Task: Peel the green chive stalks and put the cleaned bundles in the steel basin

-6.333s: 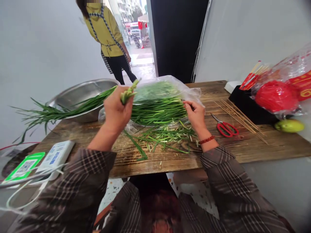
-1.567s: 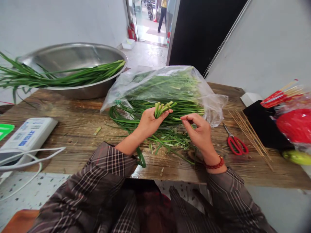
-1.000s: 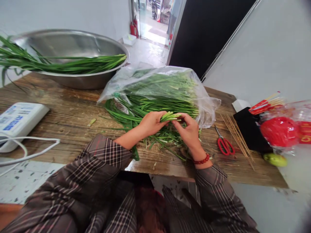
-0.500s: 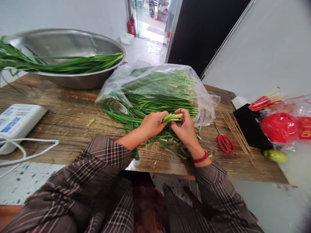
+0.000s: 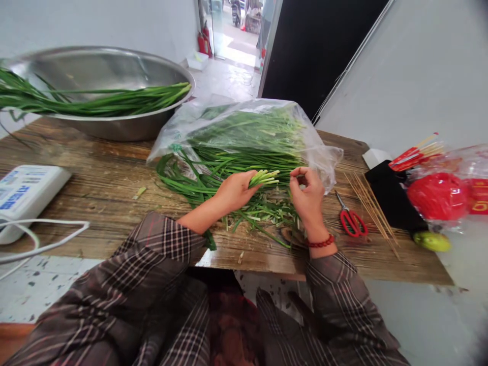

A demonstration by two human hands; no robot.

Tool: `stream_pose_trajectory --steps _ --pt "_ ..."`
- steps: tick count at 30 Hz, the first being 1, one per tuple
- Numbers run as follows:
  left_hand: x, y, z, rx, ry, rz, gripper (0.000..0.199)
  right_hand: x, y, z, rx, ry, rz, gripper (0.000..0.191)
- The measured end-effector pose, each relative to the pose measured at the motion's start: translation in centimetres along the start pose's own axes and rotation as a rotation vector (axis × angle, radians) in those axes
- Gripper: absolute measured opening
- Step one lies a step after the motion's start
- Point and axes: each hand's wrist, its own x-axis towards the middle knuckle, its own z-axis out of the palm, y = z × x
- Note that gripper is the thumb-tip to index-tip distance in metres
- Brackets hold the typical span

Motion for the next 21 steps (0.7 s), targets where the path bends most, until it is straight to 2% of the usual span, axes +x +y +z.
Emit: stream_pose_trajectory --steps 2,4,7,11,14,17,19,21 --pt "0.1 -0.3 -0.2 -0.017 0.022 -0.005 0.016 0.3 -0.2 -0.5 0.027 0.005 -0.036 0.01" --pt "0.1 -0.4 -0.3 -0.024 0.028 -0.012 0.015 0.4 -0.6 -0.8 0.029 -0.055 -0.133 0.012" --pt "0.1 -0.2 -0.4 -0.051 0.023 -0.009 0.014 0.1 -1.0 -0.7 -0.077 -0.142 -0.289 0.01" --pt "0.0 -0.1 -0.4 -0.105 0.014 0.01 0.015 -0.2 -0.7 -0.2 -0.212 -0.241 -0.352 0.017" --pt "0.0 0.0 -0.4 -0.105 0.001 0.028 0.014 -0.4 -0.4 0.0 -0.207 -0.258 -0.354 0.011" --pt "-0.2 0.4 -0.4 -0.049 -0.004 0.03 0.016 -0.5 -0.5 0.3 -0.075 -0.222 -0.322 0.011" --pt "-0.4 0.7 -0.5 0.007 -0.015 0.04 0.016 -0.7 -0.5 0.7 0.013 -0.206 -0.245 0.015" --pt "-0.6 0.9 -0.7 0.05 -0.028 0.058 0.011 -0.7 -0.3 0.9 0.085 -0.193 -0.092 0.02"
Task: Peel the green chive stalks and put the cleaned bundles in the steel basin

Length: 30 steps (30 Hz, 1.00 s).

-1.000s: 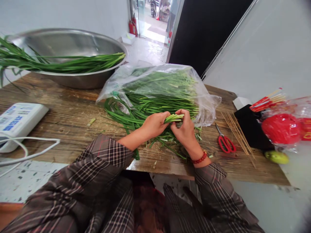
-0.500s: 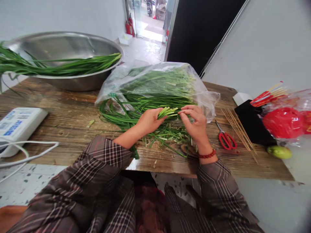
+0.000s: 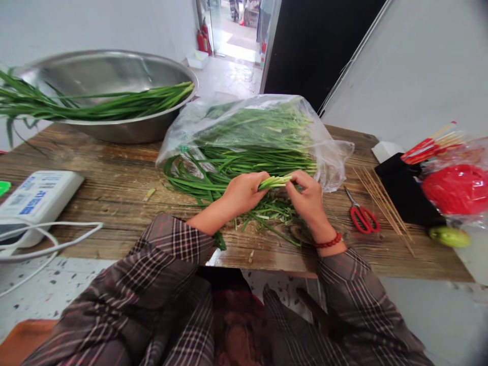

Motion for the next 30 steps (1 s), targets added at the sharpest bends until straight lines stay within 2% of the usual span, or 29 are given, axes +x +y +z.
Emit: stream_pose_trajectory --steps 2,4,6,7,9,11,12,14,15,17,18,21,23,25,30 --pt "-0.1 0.0 -0.1 0.021 0.002 0.009 0.007 0.1 0.3 -0.1 0.108 0.071 0.157 0.023" --pt "0.0 -0.3 -0.3 0.014 0.034 0.008 0.007 0.3 0.5 -0.7 0.191 0.194 0.242 0.028" --pt "0.2 -0.5 -0.4 -0.018 0.094 -0.003 0.011 0.5 0.5 -1.3 0.186 0.265 0.229 0.036" --pt "0.3 -0.6 -0.5 -0.04 0.125 -0.013 0.013 0.6 0.4 -1.6 0.148 0.257 0.193 0.039" --pt "0.4 -0.7 -0.7 -0.086 0.19 -0.039 0.017 0.7 0.0 -1.8 0.042 0.135 0.069 0.036" --pt "0.5 -0.7 -0.9 -0.126 0.247 -0.059 0.019 0.6 -0.4 -1.5 -0.049 -0.097 -0.083 0.016" --pt "0.5 -0.6 -1.1 -0.143 0.272 -0.066 0.019 0.6 -0.6 -1.3 -0.082 -0.213 -0.147 0.015" --pt "0.6 -0.5 -1.4 -0.167 0.311 -0.075 0.017 0.5 -0.6 -0.9 -0.111 -0.363 -0.226 0.033" --pt "0.6 -0.5 -1.6 -0.176 0.321 -0.076 0.019 0.5 -0.5 -0.7 -0.114 -0.371 -0.24 0.031" --pt "0.6 -0.5 -1.8 -0.19 0.339 -0.076 0.023 0.6 0.0 -0.8 -0.114 -0.275 -0.229 0.014" --pt "0.6 -0.5 -1.8 -0.195 0.345 -0.076 0.025 0.7 0.3 -1.0 -0.123 -0.198 -0.207 0.012" --pt "0.6 -0.5 -1.9 -0.215 0.349 -0.09 0.029 1.1 1.8 -1.9 -0.207 0.026 -0.116 0.02" --pt "0.6 -0.6 -1.9 -0.241 0.348 -0.108 0.029 1.3 2.8 -2.4 -0.285 0.108 -0.064 0.027" --pt "0.7 -0.6 -1.9 -0.274 0.342 -0.127 0.028 1.3 3.7 -2.7 -0.357 0.121 -0.033 0.027" --pt "0.7 -0.6 -2.1 -0.27 0.327 -0.131 0.032 1.1 4.6 -2.3 -0.474 0.029 -0.018 0.025"
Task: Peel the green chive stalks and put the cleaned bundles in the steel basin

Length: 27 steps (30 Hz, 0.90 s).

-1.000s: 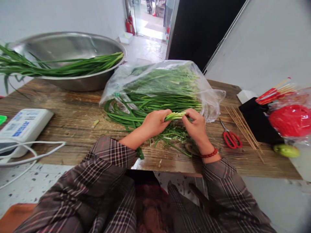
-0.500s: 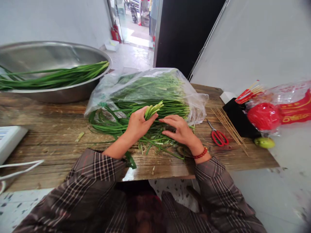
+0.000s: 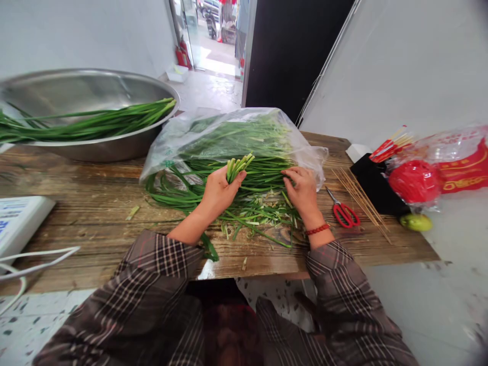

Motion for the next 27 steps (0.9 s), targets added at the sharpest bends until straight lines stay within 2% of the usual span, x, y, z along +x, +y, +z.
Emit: stream_pose_trajectory --steps 6,9,12,16,19,22,27 --pt "-0.1 0.2 0.0 0.015 0.007 0.009 0.028 0.0 -0.5 0.2 -0.04 0.033 -0.028 0.012" --pt "-0.1 0.2 0.1 -0.001 0.028 0.018 0.021 0.2 -0.7 -0.3 0.053 0.103 -0.029 0.01" --pt "0.0 0.2 0.1 -0.008 0.039 0.027 0.018 0.3 -1.0 -0.7 0.284 0.208 0.053 0.012" --pt "-0.1 0.0 0.1 0.01 0.03 0.037 0.021 0.5 -1.7 -1.4 0.665 0.329 0.237 0.015" --pt "-0.2 -0.1 0.1 0.049 0.04 0.042 0.026 0.7 -2.0 -2.3 0.925 0.365 0.368 0.019" --pt "-0.2 -0.2 0.3 0.064 0.065 0.052 0.028 0.8 -2.4 -3.3 1.108 0.263 0.416 0.022" --pt "-0.5 0.4 0.7 -0.055 0.046 0.116 0.023 0.4 -4.2 -4.4 1.35 -0.07 0.425 0.035"
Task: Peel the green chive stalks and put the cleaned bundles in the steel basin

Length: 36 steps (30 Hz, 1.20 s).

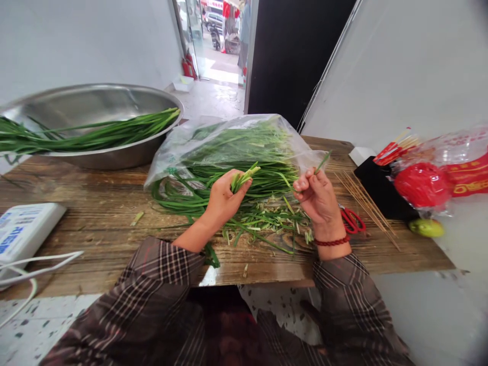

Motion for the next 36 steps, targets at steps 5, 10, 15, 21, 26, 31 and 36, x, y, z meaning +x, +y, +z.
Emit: stream_pose_trajectory --steps 5,10,15,21,26,31,36 --pt "-0.5 1.2 0.6 -0.164 -0.09 0.04 0.021 -0.9 0.2 1.6 0.13 -0.181 0.152 0.035" --pt "-0.9 2.2 0.8 -0.173 -0.203 -0.003 0.025 -0.9 0.5 2.0 0.131 -0.19 0.196 0.034" --pt "-0.8 2.4 1.1 -0.163 -0.383 -0.051 0.023 -0.7 0.5 2.1 0.202 -0.118 0.207 0.033" --pt "-0.7 2.4 1.0 -0.168 -0.355 -0.115 0.016 -0.2 1.2 1.8 0.232 0.024 0.161 0.028" --pt "-0.7 1.8 1.0 -0.32 -0.226 -0.273 0.023 0.8 3.1 0.6 0.169 0.173 0.251 0.03" --pt "-0.5 1.4 0.8 -0.413 -0.179 -0.361 0.026 1.1 3.4 0.1 -0.136 0.436 -0.105 0.029" --pt "-0.5 1.6 0.8 -0.438 -0.293 -0.403 0.024 -0.2 2.3 1.8 -0.546 0.184 -0.363 0.014"
